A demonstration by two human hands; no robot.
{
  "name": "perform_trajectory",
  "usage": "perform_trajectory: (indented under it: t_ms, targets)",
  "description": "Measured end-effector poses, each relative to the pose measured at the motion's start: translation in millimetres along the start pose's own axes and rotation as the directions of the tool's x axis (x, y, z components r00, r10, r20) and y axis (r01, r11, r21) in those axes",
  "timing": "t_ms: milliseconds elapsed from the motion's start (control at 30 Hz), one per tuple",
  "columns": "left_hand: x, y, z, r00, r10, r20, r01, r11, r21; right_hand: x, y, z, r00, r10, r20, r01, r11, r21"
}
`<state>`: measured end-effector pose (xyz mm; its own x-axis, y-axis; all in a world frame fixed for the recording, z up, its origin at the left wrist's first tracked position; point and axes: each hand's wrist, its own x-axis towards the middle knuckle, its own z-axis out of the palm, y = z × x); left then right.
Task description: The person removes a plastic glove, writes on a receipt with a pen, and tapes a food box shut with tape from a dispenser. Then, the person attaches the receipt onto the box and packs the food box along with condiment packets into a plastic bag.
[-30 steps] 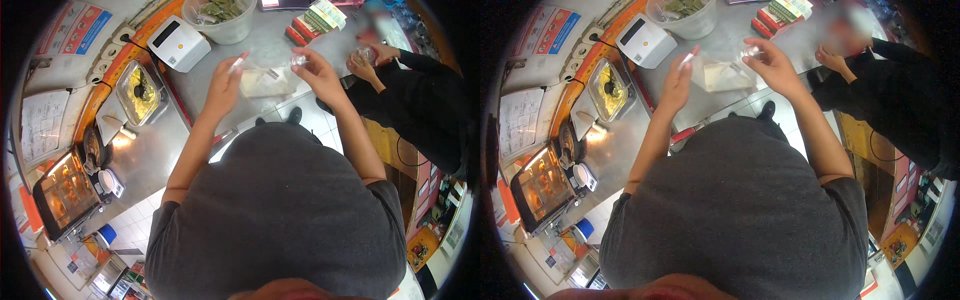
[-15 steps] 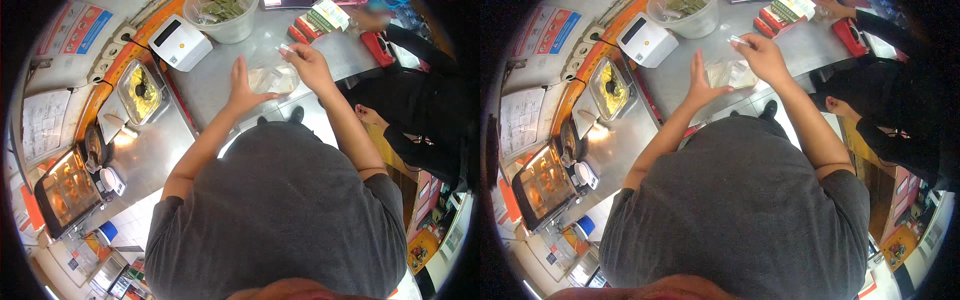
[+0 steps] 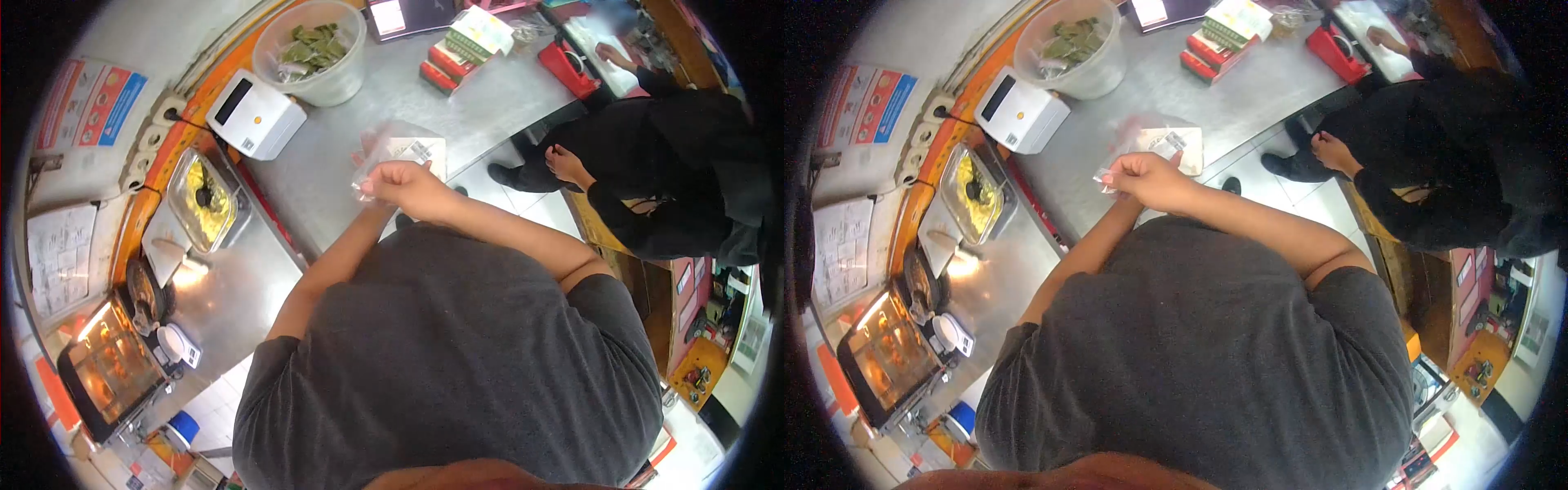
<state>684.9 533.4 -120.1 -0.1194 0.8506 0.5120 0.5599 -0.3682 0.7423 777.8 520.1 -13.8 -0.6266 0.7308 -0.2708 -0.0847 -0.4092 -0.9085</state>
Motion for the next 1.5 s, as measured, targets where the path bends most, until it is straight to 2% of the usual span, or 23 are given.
perform_trajectory:
  t_ms: [167, 267, 300, 333, 367, 433, 467, 533, 600, 667, 733, 767, 800, 867, 933, 1000, 1167, 1200, 1267, 1333, 1367, 1433, 1500]
  targets:
    - [14, -12, 6, 0.993, 0.041, 0.11, -0.03, 0.995, -0.098, -3, 4, -6, 0.994, 0.037, 0.098, -0.057, 0.976, 0.212]
    - [25, -15, -1, 0.965, 0.074, 0.25, -0.041, 0.99, -0.137, -13, -8, -6, 0.992, -0.019, 0.127, -0.002, 0.986, 0.168]
    - [27, -13, -5, 0.946, -0.111, 0.305, 0.255, 0.834, -0.489, -15, -17, -12, 0.992, -0.026, 0.124, 0.005, 0.986, 0.167]
    - [29, -14, -8, 0.871, -0.248, 0.423, 0.49, 0.483, -0.726, -18, -28, -22, 0.984, -0.032, 0.177, 0.028, 0.999, 0.028]
    - [32, -17, -11, 0.873, -0.242, 0.424, 0.487, 0.486, -0.725, -22, -40, -33, 0.973, -0.03, 0.23, 0.057, 0.992, -0.112]
    - [38, -23, -19, 0.921, -0.252, 0.298, 0.388, 0.685, -0.617, -29, -58, -59, 0.981, -0.196, 0.002, 0.182, 0.909, -0.374]
    - [44, -23, -25, 0.921, -0.249, 0.3, 0.386, 0.689, -0.614, -28, -61, -74, 0.954, -0.263, -0.144, 0.202, 0.918, -0.343]
    - [63, -14, -43, 0.792, -0.461, 0.4, 0.598, 0.456, -0.659, -20, -59, -118, 0.885, -0.306, -0.35, 0.213, 0.936, -0.279]
    - [79, -15, -62, 0.797, -0.404, 0.449, 0.602, 0.587, -0.541, -14, -39, -152, 0.873, -0.287, -0.394, 0.207, 0.95, -0.235]
    - [102, 28, -80, 0.761, -0.442, 0.475, 0.646, 0.442, -0.622, -3, -14, -160, 0.897, 0.084, -0.435, -0.065, 0.996, 0.059]
    - [112, 35, -87, 0.778, -0.431, 0.458, 0.625, 0.454, -0.635, -3, -6, -136, 0.94, 0.223, -0.26, -0.164, 0.96, 0.228]
    - [115, 36, -90, 0.779, -0.417, 0.468, 0.627, 0.496, -0.6, -5, -5, -119, 0.963, 0.271, -0.013, -0.227, 0.829, 0.511]
    - [118, 39, -93, 0.778, -0.404, 0.482, 0.628, 0.536, -0.565, -6, -8, -103, 0.942, 0.237, 0.236, -0.334, 0.612, 0.717]
    - [123, 57, -94, 0.804, -0.368, 0.467, 0.589, 0.599, -0.543, 0, -18, -69, 0.934, 0.075, 0.349, -0.339, 0.496, 0.8]
    - [120, 71, -95, 0.786, -0.337, 0.519, 0.617, 0.481, -0.623, 7, -10, -63, 0.902, -0.102, 0.42, -0.36, 0.361, 0.86]
    - [122, 67, -99, 0.802, -0.279, 0.529, 0.586, 0.54, -0.604, 22, 16, -79, 0.962, -0.193, 0.192, -0.081, 0.47, 0.879]
    - [131, 57, -118, 0.813, -0.109, 0.572, 0.487, 0.665, -0.566, 15, -4, -106, 0.934, -0.202, 0.295, -0.045, 0.753, 0.657]
    - [135, 82, -123, 0.825, -0.221, 0.52, 0.514, 0.677, -0.527, 16, -5, -103, 0.931, -0.205, 0.303, -0.049, 0.752, 0.657]
    - [138, 85, -124, 0.83, -0.327, 0.453, 0.537, 0.688, -0.488, 10, -11, -96, 0.946, -0.322, 0.043, 0.304, 0.923, 0.238]
    - [143, 60, -119, 0.86, -0.387, 0.331, 0.488, 0.814, -0.315, -1, -31, -69, 0.89, -0.454, -0.029, 0.455, 0.887, 0.071]
    - [146, 57, -119, 0.87, -0.402, 0.284, 0.472, 0.846, -0.249, -6, -36, -56, 0.796, -0.597, -0.1, 0.554, 0.785, -0.279]
    - [158, 76, -125, 0.726, -0.627, 0.281, 0.678, 0.587, -0.443, -2, -21, -45, 0.6, -0.789, -0.135, 0.471, 0.484, -0.738]
    - [166, 82, -140, 0.776, -0.583, 0.242, 0.626, 0.664, -0.409, -9, -4, -48, 0.621, -0.782, -0.049, 0.578, 0.5, -0.645]
